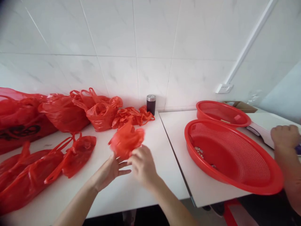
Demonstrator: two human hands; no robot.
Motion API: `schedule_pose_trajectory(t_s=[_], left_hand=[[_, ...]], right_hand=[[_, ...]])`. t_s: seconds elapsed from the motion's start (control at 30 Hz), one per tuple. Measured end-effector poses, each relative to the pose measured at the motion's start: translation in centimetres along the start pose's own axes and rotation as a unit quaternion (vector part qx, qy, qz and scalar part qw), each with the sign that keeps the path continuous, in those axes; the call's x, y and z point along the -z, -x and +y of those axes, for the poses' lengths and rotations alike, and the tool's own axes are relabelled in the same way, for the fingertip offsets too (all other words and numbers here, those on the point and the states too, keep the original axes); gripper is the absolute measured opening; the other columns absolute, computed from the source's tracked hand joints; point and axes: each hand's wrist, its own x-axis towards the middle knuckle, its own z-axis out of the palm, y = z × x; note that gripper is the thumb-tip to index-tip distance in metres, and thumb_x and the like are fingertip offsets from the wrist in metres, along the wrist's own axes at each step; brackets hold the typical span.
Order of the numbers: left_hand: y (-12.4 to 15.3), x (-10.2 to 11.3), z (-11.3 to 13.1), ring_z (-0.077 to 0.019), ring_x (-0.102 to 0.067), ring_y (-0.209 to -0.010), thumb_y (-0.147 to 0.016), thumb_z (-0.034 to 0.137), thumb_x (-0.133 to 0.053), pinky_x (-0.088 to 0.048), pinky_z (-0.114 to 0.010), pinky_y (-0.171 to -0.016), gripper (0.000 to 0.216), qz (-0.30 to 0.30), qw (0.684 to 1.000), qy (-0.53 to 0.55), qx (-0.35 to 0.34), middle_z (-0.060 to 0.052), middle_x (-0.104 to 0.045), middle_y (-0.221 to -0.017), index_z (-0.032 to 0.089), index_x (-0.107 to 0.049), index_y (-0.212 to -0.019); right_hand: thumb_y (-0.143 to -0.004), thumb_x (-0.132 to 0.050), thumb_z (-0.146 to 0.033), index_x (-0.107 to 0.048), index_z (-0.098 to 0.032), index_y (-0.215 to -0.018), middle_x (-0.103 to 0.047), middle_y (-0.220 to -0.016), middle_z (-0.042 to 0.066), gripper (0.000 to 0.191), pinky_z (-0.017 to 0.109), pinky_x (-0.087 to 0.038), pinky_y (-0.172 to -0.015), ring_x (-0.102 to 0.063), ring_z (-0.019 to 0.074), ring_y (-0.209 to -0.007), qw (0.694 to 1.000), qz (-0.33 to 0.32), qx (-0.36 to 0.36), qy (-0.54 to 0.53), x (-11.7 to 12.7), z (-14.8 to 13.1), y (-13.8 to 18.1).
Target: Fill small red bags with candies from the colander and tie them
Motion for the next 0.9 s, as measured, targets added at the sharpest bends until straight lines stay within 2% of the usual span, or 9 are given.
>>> schedule_pose_trajectory(t_s=[0.07,0.13,0.23,0.33,0.5,0.63,0.7,0.8,0.9], left_hand=[[-0.2,-0.9,-0.1,-0.0249,-0.065,-0.093,-0.086,0.05,-0.056,-0.053,-0.035,-0.072,0.043,0.032,0.997,0.07,-0.016,-0.013,-0.067,-0.111,0.017,-0.059,-0.113],[-0.2,-0.9,0.1,-0.0228,-0.066,-0.089,-0.084,0.041,-0.063,-0.053,-0.031,-0.071,0.034,0.096,0.991,0.085,-0.027,-0.011,-0.07,-0.102,0.015,-0.062,-0.105],[0.3,-0.5,0.3,-0.0236,-0.065,-0.095,-0.084,0.039,-0.064,-0.053,-0.033,-0.077,0.033,0.125,0.989,0.078,-0.029,-0.01,-0.069,-0.106,0.016,-0.062,-0.108],[1.2,-0.4,0.2,-0.0242,-0.063,-0.101,-0.084,0.035,-0.065,-0.051,-0.035,-0.085,0.036,0.071,0.996,0.027,-0.04,-0.009,-0.068,-0.112,0.019,-0.061,-0.115],[2.1,0.9,-0.1,-0.0235,-0.064,-0.096,-0.083,0.033,-0.066,-0.05,-0.037,-0.087,0.029,0.005,0.998,-0.045,-0.05,-0.009,-0.07,-0.104,0.017,-0.067,-0.107],[2.6,4.3,-0.3,-0.0232,-0.064,-0.094,-0.084,0.039,-0.062,-0.049,-0.04,-0.09,0.028,0.086,0.994,-0.041,-0.043,-0.011,-0.069,-0.101,0.014,-0.068,-0.095],[2.9,5.5,-0.2,-0.0252,-0.061,-0.103,-0.082,0.042,-0.063,-0.046,-0.044,-0.096,0.032,0.164,0.983,-0.066,-0.053,-0.011,-0.066,-0.109,0.015,-0.065,-0.101],[3.6,5.1,0.7,-0.0269,-0.053,-0.117,-0.083,0.041,-0.062,-0.038,-0.049,-0.103,0.032,0.289,0.92,-0.196,-0.177,-0.01,-0.06,-0.118,0.02,-0.06,-0.107],[4.0,2.5,2.5,-0.0258,-0.046,-0.126,-0.083,0.032,-0.063,-0.034,-0.047,-0.106,0.026,0.317,0.778,-0.4,-0.366,-0.009,-0.051,-0.128,0.024,-0.058,-0.107]], right_hand=[[-0.079,-0.049,-0.005,-0.061,-0.023,-0.076,-0.061,-0.085,0.001,0.022,0.038,-0.043,-0.09,-0.056,0.0177,-0.085,0.992,-0.107,0.061,-0.032,-0.2,-1.8,1.2],[-0.078,-0.05,-0.003,-0.061,-0.023,-0.082,-0.063,-0.089,0.001,0.023,0.036,-0.044,-0.088,-0.056,0.0172,-0.087,0.985,-0.154,0.046,-0.059,0.4,-2.2,1.8],[-0.086,-0.05,-0.011,-0.058,-0.023,-0.093,-0.064,-0.093,0.002,0.017,0.033,-0.046,-0.083,-0.058,0.0168,-0.088,0.992,-0.07,-0.062,-0.09,1.8,-1.8,1.2],[-0.086,-0.058,-0.026,-0.055,-0.023,-0.109,-0.062,-0.107,0.006,0.023,0.035,-0.046,-0.086,-0.057,0.0199,-0.099,0.982,0.035,-0.165,-0.089,2.3,-1.3,-0.1],[-0.087,-0.056,-0.031,-0.062,-0.021,-0.091,-0.067,-0.089,0.003,0.013,0.029,-0.048,-0.074,-0.062,0.018,-0.082,0.955,-0.035,-0.244,-0.166,2.3,-0.2,-1.4],[-0.087,-0.056,-0.034,-0.061,-0.021,-0.091,-0.066,-0.086,0.002,0.015,0.026,-0.048,-0.069,-0.061,0.0166,-0.078,0.922,0.124,-0.294,-0.217,3.5,1.5,-1.2],[-0.088,-0.056,-0.035,-0.061,-0.021,-0.094,-0.065,-0.088,0.002,0.016,0.026,-0.047,-0.07,-0.061,0.0162,-0.079,0.917,0.143,-0.293,-0.228,3.8,1.9,-1.0],[-0.09,-0.055,-0.034,-0.061,-0.022,-0.095,-0.064,-0.092,0.003,0.014,0.027,-0.046,-0.074,-0.06,0.0162,-0.082,0.928,0.117,-0.274,-0.223,3.5,1.8,-1.0],[-0.091,-0.053,-0.03,-0.06,-0.023,-0.092,-0.064,-0.096,0.003,0.01,0.029,-0.045,-0.08,-0.06,0.0169,-0.089,0.935,0.084,-0.237,-0.25,2.9,1.1,-1.5]])
